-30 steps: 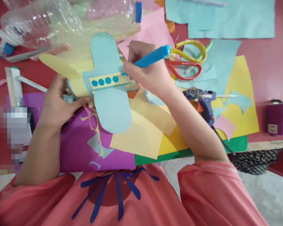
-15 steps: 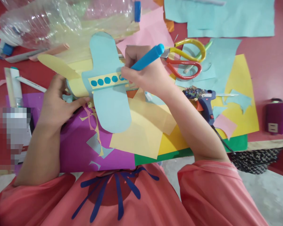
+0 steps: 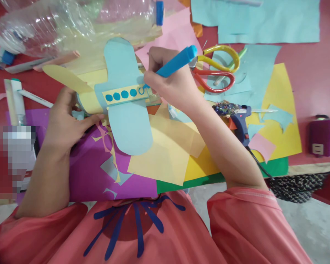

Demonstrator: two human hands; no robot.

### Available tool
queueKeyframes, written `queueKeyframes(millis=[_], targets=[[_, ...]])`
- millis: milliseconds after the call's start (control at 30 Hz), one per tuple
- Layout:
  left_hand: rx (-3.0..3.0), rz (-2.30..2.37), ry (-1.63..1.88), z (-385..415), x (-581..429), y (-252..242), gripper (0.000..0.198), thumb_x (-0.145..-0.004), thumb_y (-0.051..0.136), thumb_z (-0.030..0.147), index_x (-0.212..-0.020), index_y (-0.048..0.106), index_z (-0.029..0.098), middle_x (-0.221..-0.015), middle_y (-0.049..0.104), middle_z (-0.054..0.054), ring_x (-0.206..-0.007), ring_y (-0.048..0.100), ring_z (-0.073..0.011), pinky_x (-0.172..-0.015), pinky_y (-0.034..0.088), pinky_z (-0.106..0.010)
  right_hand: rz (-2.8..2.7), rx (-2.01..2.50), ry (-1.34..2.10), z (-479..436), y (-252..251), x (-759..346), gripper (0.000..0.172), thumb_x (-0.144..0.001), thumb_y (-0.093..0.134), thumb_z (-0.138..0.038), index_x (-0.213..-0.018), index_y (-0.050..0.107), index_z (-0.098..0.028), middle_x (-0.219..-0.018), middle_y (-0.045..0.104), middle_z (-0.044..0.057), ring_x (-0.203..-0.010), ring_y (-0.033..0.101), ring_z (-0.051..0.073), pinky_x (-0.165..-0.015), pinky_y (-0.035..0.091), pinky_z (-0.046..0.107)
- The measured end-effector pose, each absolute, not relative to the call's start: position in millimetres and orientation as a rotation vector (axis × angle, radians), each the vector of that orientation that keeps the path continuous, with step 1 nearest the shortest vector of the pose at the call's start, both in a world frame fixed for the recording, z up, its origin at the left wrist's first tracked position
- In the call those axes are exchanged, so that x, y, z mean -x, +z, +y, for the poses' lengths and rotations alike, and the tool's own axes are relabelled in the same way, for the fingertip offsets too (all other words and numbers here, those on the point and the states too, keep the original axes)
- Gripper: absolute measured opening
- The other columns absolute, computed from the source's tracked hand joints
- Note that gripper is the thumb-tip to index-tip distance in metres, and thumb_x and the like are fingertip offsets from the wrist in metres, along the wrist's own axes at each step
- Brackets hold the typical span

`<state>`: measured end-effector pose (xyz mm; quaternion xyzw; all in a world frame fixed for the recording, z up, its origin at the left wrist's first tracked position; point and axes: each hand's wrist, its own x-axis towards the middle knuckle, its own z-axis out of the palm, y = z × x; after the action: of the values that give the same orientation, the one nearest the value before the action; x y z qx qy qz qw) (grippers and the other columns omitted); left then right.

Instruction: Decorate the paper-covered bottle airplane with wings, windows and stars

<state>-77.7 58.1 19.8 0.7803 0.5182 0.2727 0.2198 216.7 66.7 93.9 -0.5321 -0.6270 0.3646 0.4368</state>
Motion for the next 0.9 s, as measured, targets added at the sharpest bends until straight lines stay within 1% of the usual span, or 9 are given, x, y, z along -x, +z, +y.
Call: queueKeyframes(millis=[133,233,433,567,633,733,833,900], targets=[[-2.180,1.414,0.784,58.6,78.7,17.5,0.080,-0.065,0.084,0.039,-0.137,0.049,0.027,-0.121,0.063,-0.003,-0.095,0.061,-0.0197,-0.074,0.058,-0.036,-1.566,1.300,0.905,66.0,93.3,-216.2,0.042,-0.072,0.054,0.010,-0.055,0.040,-0.026,-0.045,0.050,-0.007,-0.038,0.046,0.011,-0.042,0.034,0.027],[-2.199,1.405,0.798,59.1,79.0,16.9,0.081,-0.065,0.083,0.037,-0.137,0.049,0.028,-0.119,0.065,-0.003,-0.094,0.061,-0.0200,-0.072,0.058,-0.037,-1.567,1.288,0.924,66.6,93.5,-216.0,0.042,-0.071,0.056,0.010,-0.054,0.041,-0.025,-0.046,0.052,-0.007,-0.041,0.049,0.011,-0.043,0.035,0.027],[-2.170,1.383,0.761,60.0,80.0,17.9,0.081,-0.068,0.082,0.044,-0.139,0.047,0.027,-0.124,0.061,-0.003,-0.097,0.060,-0.0194,-0.078,0.059,-0.039,-1.610,1.275,0.948,66.8,93.9,-216.6,0.041,-0.071,0.062,0.009,-0.055,0.043,-0.023,-0.049,0.053,-0.008,-0.044,0.052,0.009,-0.044,0.035,0.024],[-2.151,1.386,0.731,60.0,81.6,17.4,0.081,-0.070,0.080,0.048,-0.140,0.045,0.028,-0.128,0.059,-0.004,-0.102,0.059,-0.0209,-0.084,0.059,-0.042,-1.676,1.314,0.957,67.5,96.1,-215.6,0.046,-0.071,0.061,0.014,-0.052,0.039,-0.021,-0.047,0.048,-0.009,-0.047,0.052,0.007,-0.047,0.033,0.021],[-2.149,1.393,0.736,59.5,80.9,18.0,0.081,-0.070,0.080,0.047,-0.140,0.045,0.027,-0.127,0.059,-0.003,-0.102,0.059,-0.0210,-0.085,0.058,-0.043,-1.663,1.338,0.972,67.9,97.7,-215.0,0.049,-0.070,0.059,0.016,-0.049,0.036,-0.022,-0.046,0.045,-0.009,-0.047,0.050,0.007,-0.049,0.032,0.022],[-2.126,1.427,0.747,57.8,77.0,21.1,0.079,-0.068,0.082,0.041,-0.137,0.048,0.027,-0.123,0.062,-0.003,-0.100,0.059,-0.0202,-0.082,0.058,-0.040,-1.610,1.333,0.980,67.7,98.4,-215.7,0.049,-0.070,0.057,0.016,-0.047,0.036,-0.023,-0.044,0.044,-0.008,-0.047,0.048,0.008,-0.049,0.032,0.024],[-2.084,1.496,0.742,55.5,72.6,24.9,0.078,-0.065,0.083,0.031,-0.135,0.050,0.027,-0.123,0.064,-0.003,-0.099,0.060,-0.0212,-0.080,0.058,-0.038,-1.539,1.261,0.975,67.0,96.3,-217.8,0.046,-0.069,0.054,0.014,-0.048,0.039,-0.024,-0.044,0.045,-0.007,-0.046,0.048,0.010,-0.047,0.033,0.026],[-2.081,1.510,0.747,54.5,71.1,26.1,0.077,-0.064,0.082,0.029,-0.134,0.051,0.027,-0.122,0.065,-0.003,-0.098,0.060,-0.0215,-0.079,0.057,-0.038,-1.521,1.225,0.963,66.5,94.6,-218.7,0.043,-0.069,0.053,0.012,-0.050,0.040,-0.025,-0.044,0.045,-0.007,-0.043,0.048,0.011,-0.046,0.033,0.026]])
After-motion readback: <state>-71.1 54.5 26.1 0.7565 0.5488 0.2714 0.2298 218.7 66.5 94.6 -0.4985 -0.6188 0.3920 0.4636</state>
